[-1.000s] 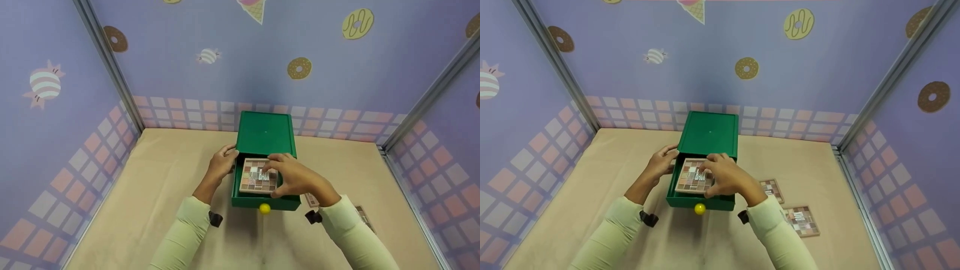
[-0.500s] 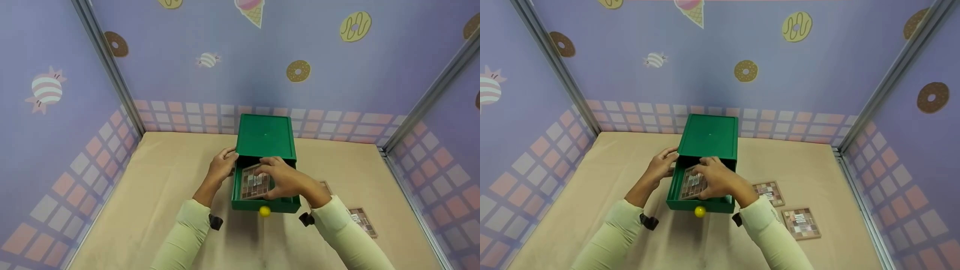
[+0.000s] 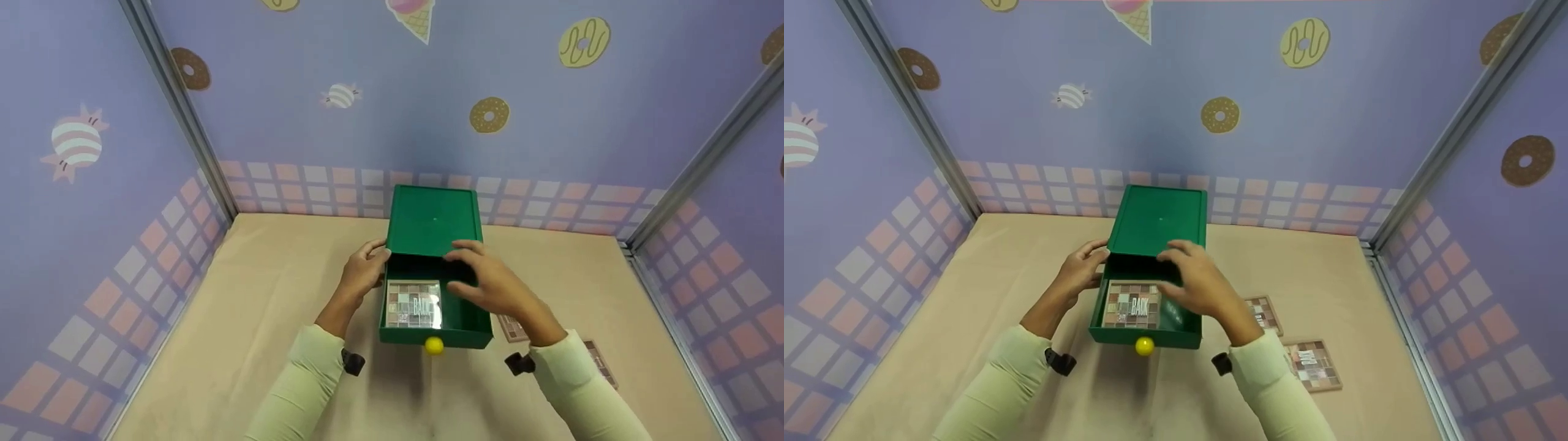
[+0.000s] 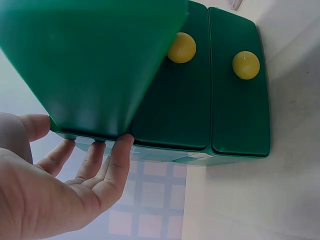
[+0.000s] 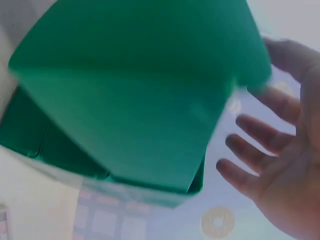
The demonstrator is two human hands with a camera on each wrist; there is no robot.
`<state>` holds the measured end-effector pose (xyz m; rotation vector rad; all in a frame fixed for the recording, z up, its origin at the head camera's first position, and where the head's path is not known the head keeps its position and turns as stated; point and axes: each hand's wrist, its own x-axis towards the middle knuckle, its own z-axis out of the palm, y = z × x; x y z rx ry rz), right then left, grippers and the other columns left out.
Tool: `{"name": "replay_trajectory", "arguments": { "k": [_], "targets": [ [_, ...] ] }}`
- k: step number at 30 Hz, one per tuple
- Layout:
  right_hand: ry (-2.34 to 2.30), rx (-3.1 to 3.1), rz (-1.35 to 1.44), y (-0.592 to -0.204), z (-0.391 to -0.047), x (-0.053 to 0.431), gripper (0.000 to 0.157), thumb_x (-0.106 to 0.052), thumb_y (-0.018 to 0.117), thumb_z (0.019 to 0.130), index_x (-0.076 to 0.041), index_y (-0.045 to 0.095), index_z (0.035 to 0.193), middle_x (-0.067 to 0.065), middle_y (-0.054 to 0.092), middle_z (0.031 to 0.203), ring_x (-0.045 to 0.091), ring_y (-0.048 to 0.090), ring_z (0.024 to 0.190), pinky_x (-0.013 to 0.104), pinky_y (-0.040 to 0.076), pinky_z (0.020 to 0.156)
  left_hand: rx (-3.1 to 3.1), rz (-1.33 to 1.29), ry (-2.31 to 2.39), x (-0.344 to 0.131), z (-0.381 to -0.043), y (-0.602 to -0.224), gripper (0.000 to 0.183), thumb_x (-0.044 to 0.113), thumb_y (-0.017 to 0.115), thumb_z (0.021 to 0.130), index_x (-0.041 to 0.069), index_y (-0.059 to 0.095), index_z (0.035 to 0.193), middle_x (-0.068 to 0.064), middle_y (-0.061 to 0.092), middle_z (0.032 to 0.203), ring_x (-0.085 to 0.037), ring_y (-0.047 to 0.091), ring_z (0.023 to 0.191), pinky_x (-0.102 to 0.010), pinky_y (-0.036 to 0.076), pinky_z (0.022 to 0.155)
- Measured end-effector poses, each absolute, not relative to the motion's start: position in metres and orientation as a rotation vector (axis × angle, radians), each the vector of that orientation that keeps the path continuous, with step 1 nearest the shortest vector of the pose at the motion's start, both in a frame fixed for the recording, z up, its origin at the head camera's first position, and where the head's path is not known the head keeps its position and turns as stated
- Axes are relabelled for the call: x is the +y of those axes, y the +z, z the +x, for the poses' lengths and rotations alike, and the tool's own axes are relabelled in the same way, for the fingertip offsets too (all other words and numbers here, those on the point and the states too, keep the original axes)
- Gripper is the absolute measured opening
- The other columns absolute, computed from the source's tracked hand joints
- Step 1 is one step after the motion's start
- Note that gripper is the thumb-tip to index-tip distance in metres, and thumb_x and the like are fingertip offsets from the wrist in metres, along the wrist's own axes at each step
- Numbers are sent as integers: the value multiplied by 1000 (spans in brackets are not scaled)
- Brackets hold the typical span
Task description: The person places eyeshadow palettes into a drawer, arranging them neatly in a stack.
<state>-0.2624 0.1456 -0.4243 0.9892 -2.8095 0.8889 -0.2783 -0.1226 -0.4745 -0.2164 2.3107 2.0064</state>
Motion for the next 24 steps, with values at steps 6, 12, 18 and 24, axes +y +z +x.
{"name": "replay_trajectory", "arguments": {
  "k": [6,12,18,24],
  "targets": [
    [958,-2727,660,-430,-271,178,47,-29,65,91,-10,52,133,12,44,146,35,45,131,55,37,106,2311,-219,2009,-119,-281,-472,40,38,51,97,29,53,135,-6,64,122,-22,67,84,-44,53,83],
    [943,-2726,293,-445,-279,212,53,-28,66,90,-1,50,133,23,46,139,45,41,128,59,34,105,2310,-206,1994,-118,-285,-469,39,39,51,96,31,53,134,-5,63,122,-22,68,88,-41,54,81],
    [858,-2902,5,-477,-278,231,70,-44,62,89,0,42,140,30,35,144,53,35,127,65,33,100,2316,-196,1984,-121,-282,-471,40,40,50,98,31,50,136,-5,62,125,-22,67,97,-38,54,82],
    [831,-3040,-176,-518,-273,237,82,-51,61,87,-1,34,145,34,30,145,56,34,126,68,33,96,2330,-220,1981,-123,-280,-475,40,39,50,98,30,51,137,-7,61,125,-23,66,92,-41,53,82]
  ]
}}
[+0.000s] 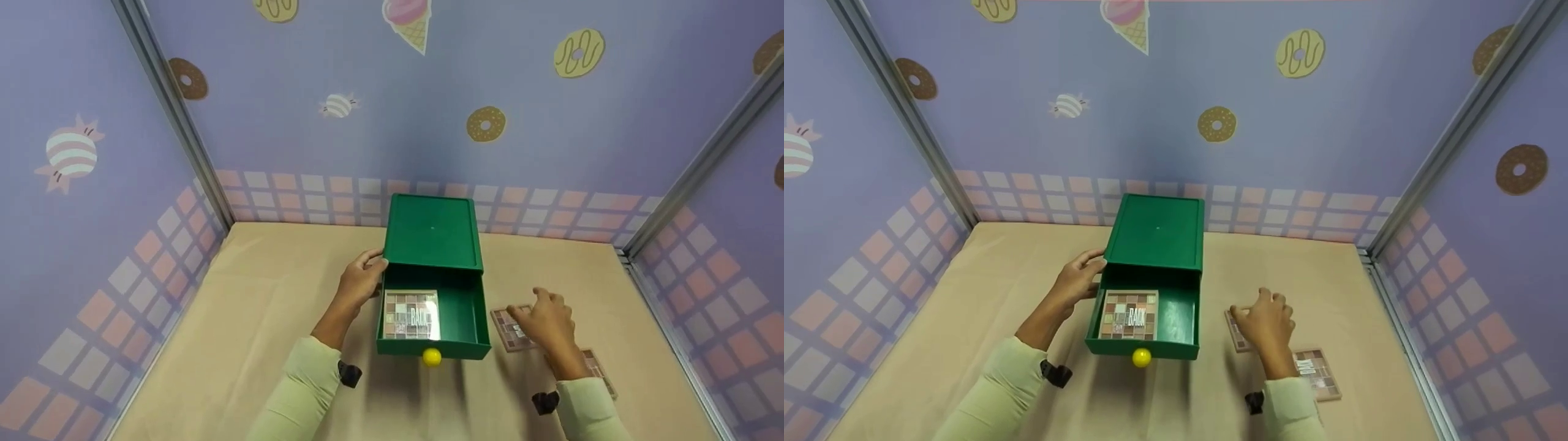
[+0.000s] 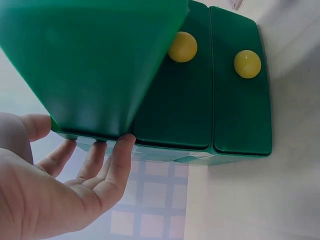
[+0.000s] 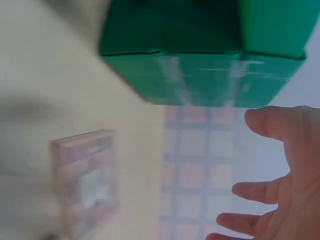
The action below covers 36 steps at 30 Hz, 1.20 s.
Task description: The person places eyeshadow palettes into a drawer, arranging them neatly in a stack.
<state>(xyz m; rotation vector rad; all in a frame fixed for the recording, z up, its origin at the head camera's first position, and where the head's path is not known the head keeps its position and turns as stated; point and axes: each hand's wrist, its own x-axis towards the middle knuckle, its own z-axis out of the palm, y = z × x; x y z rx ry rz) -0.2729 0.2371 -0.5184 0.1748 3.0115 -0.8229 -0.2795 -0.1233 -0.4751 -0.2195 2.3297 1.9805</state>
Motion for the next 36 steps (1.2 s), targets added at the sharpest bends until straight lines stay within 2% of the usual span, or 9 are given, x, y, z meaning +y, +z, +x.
{"name": "replay_trajectory", "arguments": {
  "k": [6,10,15,22,27,33,36],
  "targets": [
    [-699,2958,217,-551,-270,240,91,-54,63,84,4,29,145,38,31,141,59,35,123,68,35,92,2334,-227,1977,-125,-280,-475,40,39,50,97,30,51,136,-7,61,124,-25,67,91,-43,53,83],
    [-665,2922,241,-568,-269,241,96,-57,65,82,2,27,147,39,34,138,58,37,120,67,36,90,2336,-221,1986,-125,-282,-473,41,40,50,97,30,51,136,-7,61,126,-28,67,95,-45,52,86],
    [-649,2910,282,-582,-269,240,97,-55,70,78,-1,30,147,37,41,130,55,42,113,67,39,85,2348,-210,1990,-125,-282,-470,41,40,50,97,31,51,136,-7,61,127,-28,67,98,-47,52,87],
    [-577,2893,309,-597,-265,237,90,-51,76,72,6,44,134,35,48,120,50,48,104,61,41,81,2338,-167,2001,-126,-279,-472,42,40,49,98,30,49,138,-7,61,126,-25,65,99,-45,53,84],
    [-578,2944,352,-610,-263,239,89,-44,77,71,5,41,136,35,47,117,50,47,105,63,39,85,2342,-167,1993,-125,-277,-474,42,40,49,98,29,50,138,-8,61,125,-27,66,96,-45,53,84],
    [-581,3022,342,-621,-266,244,88,-42,76,71,3,39,137,32,50,108,46,51,95,61,41,79,2372,-160,1970,-123,-278,-474,43,40,49,98,27,49,139,-9,61,126,-23,66,92,-36,53,76],
    [-574,3037,333,-624,-267,244,89,-44,77,70,3,40,136,31,51,106,45,52,93,60,43,78,2375,-159,1972,-123,-278,-475,43,40,49,98,27,49,139,-9,61,125,-23,66,91,-36,53,77]
  ]
}}
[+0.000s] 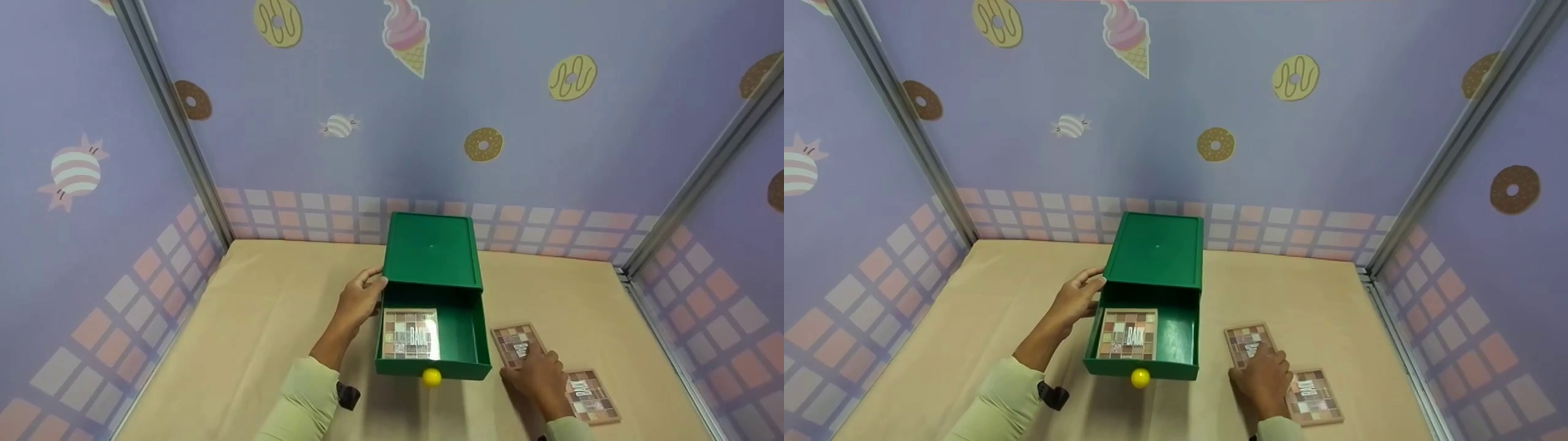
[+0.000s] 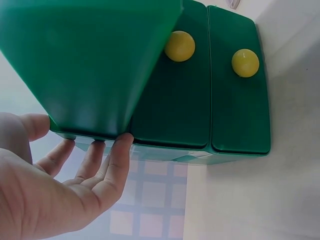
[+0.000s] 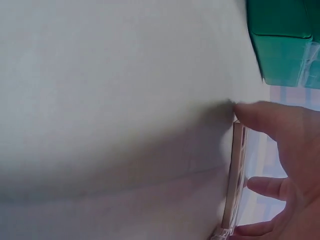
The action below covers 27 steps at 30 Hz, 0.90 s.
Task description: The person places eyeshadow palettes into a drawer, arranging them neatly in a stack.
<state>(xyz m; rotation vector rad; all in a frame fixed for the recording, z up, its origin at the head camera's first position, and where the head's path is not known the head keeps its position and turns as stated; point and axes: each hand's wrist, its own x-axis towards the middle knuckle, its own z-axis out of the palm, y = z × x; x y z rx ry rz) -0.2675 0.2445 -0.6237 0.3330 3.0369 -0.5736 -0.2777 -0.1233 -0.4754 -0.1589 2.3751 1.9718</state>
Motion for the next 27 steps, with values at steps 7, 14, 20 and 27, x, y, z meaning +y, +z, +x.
{"name": "replay_trajectory", "arguments": {
  "k": [7,14,20,27],
  "targets": [
    [-564,3042,362,-628,-271,247,86,-45,76,70,2,43,134,29,52,109,42,51,95,57,41,81,2392,-178,1956,-123,-277,-477,41,41,50,97,31,51,136,-6,63,120,-20,65,89,-34,53,75],
    [-741,3048,418,-614,-268,248,82,-44,77,69,-1,47,132,31,45,123,44,45,106,58,40,85,2417,-170,1958,-121,-277,-476,41,40,49,97,29,51,137,-7,63,114,-18,60,80,-31,50,69],
    [-854,3063,360,-592,-265,251,79,-45,74,74,0,45,132,34,39,133,49,41,116,62,38,91,2404,-175,1963,-120,-277,-477,41,40,49,98,29,51,137,-7,63,116,-18,61,83,-29,50,68],
    [-1064,3146,165,-553,-264,244,71,-40,77,74,0,51,126,35,40,135,50,42,120,62,37,96,2419,-194,1960,-121,-277,-476,40,40,50,97,30,52,136,-6,64,114,-18,62,86,-37,53,75]
  ]
}}
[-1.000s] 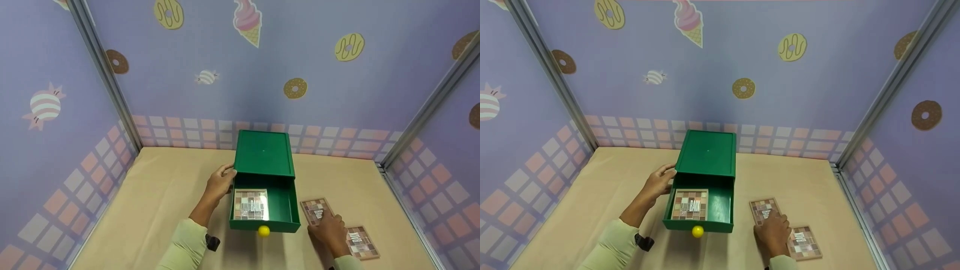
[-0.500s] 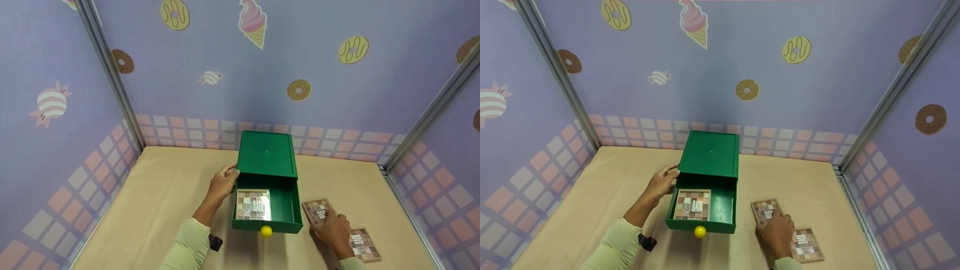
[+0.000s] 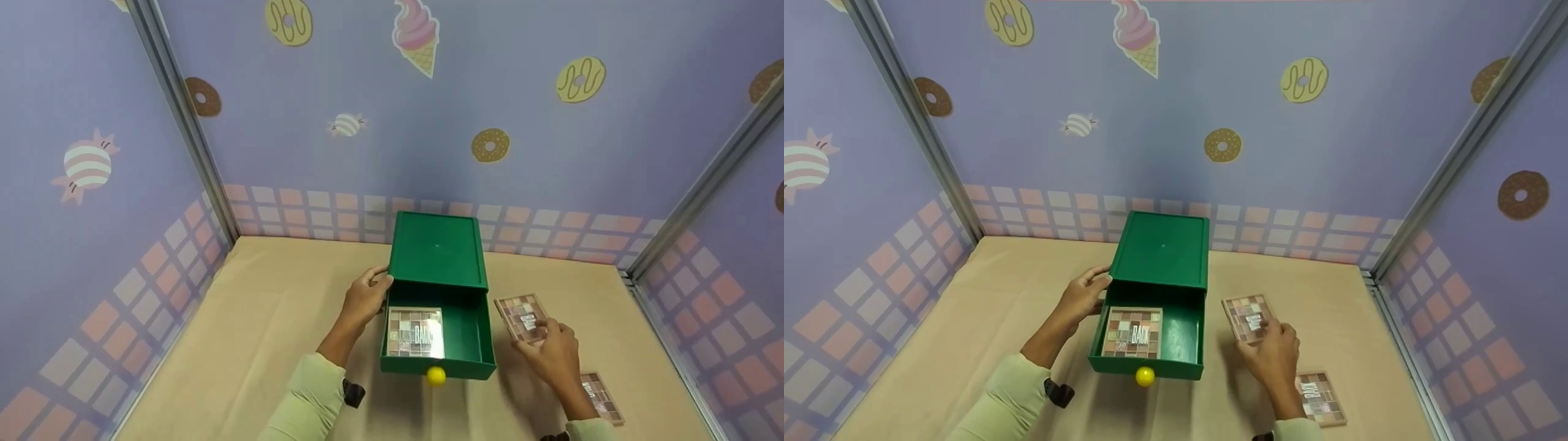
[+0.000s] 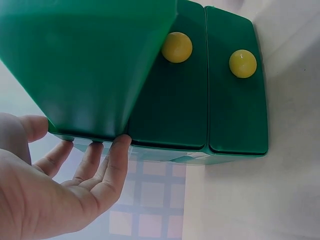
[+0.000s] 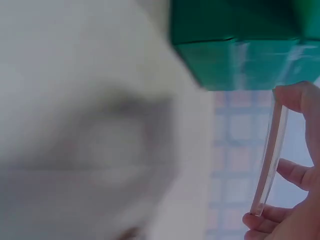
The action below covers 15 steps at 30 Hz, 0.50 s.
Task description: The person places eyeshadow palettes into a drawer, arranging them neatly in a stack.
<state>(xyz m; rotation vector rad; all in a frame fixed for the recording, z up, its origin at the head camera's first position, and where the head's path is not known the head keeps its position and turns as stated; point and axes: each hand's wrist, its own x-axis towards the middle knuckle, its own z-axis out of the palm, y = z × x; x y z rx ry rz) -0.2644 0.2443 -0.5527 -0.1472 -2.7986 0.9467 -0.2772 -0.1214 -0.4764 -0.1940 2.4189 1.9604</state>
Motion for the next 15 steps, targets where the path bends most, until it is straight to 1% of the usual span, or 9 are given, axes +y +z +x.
{"name": "replay_trajectory", "arguments": {
  "k": [4,7,11,15],
  "targets": [
    [1029,-2698,-45,-525,-263,235,67,-34,81,71,-2,54,122,29,44,135,43,44,118,58,39,95,2429,-195,1946,-122,-277,-476,40,40,50,97,30,52,136,-5,64,112,-18,61,84,-32,52,70],
    [1072,-2659,32,-504,-261,231,66,-32,82,70,-4,55,123,25,44,136,39,44,118,58,39,95,2425,-193,1942,-123,-278,-477,41,40,50,97,31,52,136,-5,65,112,-18,60,81,-29,50,67],
    [1082,-2655,131,-478,-257,227,67,-32,82,72,-6,52,126,24,44,137,39,43,120,60,37,97,2435,-189,1930,-122,-278,-476,42,41,50,96,30,51,137,-5,64,116,-18,60,83,-29,49,68],
    [1043,-2636,301,-459,-252,216,65,-28,83,71,-9,53,125,22,46,136,39,42,123,62,36,99,2446,-191,1924,-122,-278,-475,42,41,49,97,31,51,137,-5,63,122,-19,62,88,-30,51,71]
  ]
}}
